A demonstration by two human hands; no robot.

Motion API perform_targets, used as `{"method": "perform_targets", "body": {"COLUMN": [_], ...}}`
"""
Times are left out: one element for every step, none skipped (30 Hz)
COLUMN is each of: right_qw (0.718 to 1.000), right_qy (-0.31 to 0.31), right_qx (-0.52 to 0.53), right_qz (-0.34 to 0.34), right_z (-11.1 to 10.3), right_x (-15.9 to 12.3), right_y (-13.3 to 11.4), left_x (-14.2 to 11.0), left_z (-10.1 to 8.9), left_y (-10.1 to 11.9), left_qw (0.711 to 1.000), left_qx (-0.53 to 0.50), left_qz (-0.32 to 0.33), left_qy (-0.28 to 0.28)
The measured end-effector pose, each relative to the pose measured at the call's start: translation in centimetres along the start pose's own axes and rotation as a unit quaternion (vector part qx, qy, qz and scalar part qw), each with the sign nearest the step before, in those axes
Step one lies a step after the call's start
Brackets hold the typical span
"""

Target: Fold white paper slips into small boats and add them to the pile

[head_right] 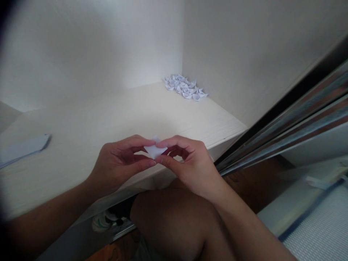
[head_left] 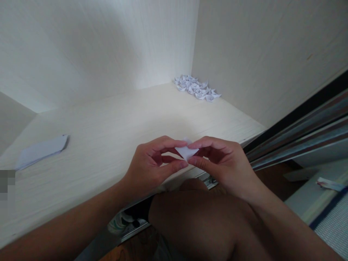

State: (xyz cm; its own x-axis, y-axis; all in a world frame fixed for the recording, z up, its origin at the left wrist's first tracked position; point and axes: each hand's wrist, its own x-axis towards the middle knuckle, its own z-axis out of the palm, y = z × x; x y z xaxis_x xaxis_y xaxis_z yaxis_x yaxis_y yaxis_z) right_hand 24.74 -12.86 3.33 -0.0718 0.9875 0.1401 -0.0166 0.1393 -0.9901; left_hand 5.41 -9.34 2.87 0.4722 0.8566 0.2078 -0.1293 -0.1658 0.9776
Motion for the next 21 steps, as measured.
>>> {"method": "perform_targets", "body": {"right_qw": [1.000,1.000,1.000,1.000,1.000,0.999,0.999,0.999,0.998,0.998,0.998,0.997,0.997,0.996,0.996,0.995,0.994,0.993,0.991,0.989,0.986], "right_qy": [-0.009,-0.016,-0.020,-0.023,-0.026,-0.027,-0.027,-0.026,-0.026,-0.026,-0.027,-0.030,-0.033,-0.034,-0.035,-0.033,-0.030,-0.027,-0.021,-0.015,-0.008], "right_qx": [0.003,0.003,0.000,-0.004,-0.007,-0.011,-0.015,-0.020,-0.025,-0.030,-0.035,-0.038,-0.041,-0.044,-0.048,-0.053,-0.058,-0.064,-0.069,-0.075,-0.081], "right_qz": [0.002,0.001,-0.002,-0.008,-0.017,-0.026,-0.035,-0.042,-0.048,-0.051,-0.053,-0.056,-0.060,-0.065,-0.071,-0.078,-0.087,-0.099,-0.113,-0.130,-0.147], "right_z": [-0.24,-0.43,-0.57,-0.66,-0.71,-0.72,-0.72,-0.71,-0.71,-0.71,-0.72,-0.73,-0.76,-0.78,-0.80,-0.81,-0.81,-0.80,-0.76,-0.70,-0.63], "right_x": [-0.06,-0.10,-0.12,-0.12,-0.11,-0.08,-0.06,-0.04,-0.03,-0.03,-0.04,-0.05,-0.07,-0.09,-0.10,-0.11,-0.11,-0.11,-0.11,-0.10,-0.09], "right_y": [-0.06,-0.09,-0.09,-0.07,-0.04,0.00,0.03,0.05,0.05,0.05,0.04,0.03,0.02,0.02,0.04,0.07,0.12,0.19,0.26,0.34,0.41], "left_x": [0.03,0.07,0.10,0.13,0.15,0.16,0.17,0.18,0.19,0.20,0.21,0.23,0.25,0.28,0.31,0.35,0.38,0.41,0.43,0.43,0.42], "left_z": [-0.01,-0.02,-0.05,-0.08,-0.13,-0.18,-0.23,-0.28,-0.31,-0.33,-0.34,-0.33,-0.30,-0.28,-0.25,-0.22,-0.20,-0.19,-0.18,-0.19,-0.19], "left_y": [0.06,0.11,0.13,0.13,0.09,0.03,-0.04,-0.12,-0.19,-0.24,-0.27,-0.28,-0.25,-0.21,-0.16,-0.10,-0.05,-0.01,0.01,0.01,-0.01], "left_qw": [1.000,1.000,1.000,0.999,0.999,0.998,0.997,0.997,0.996,0.995,0.995,0.995,0.994,0.993,0.992,0.990,0.987,0.984,0.979,0.975,0.970], "left_qx": [0.003,0.008,0.015,0.022,0.028,0.031,0.034,0.036,0.039,0.041,0.044,0.048,0.054,0.063,0.074,0.087,0.101,0.117,0.134,0.152,0.170], "left_qz": [0.006,0.012,0.019,0.027,0.037,0.050,0.063,0.074,0.083,0.088,0.090,0.091,0.093,0.097,0.103,0.113,0.124,0.137,0.151,0.164,0.173], "left_qy": [-0.001,0.000,0.001,0.002,0.002,0.000,-0.002,-0.005,-0.007,-0.008,-0.008,-0.007,-0.006,-0.003,0.000,0.003,0.007,0.009,0.012,0.014,0.019]}}
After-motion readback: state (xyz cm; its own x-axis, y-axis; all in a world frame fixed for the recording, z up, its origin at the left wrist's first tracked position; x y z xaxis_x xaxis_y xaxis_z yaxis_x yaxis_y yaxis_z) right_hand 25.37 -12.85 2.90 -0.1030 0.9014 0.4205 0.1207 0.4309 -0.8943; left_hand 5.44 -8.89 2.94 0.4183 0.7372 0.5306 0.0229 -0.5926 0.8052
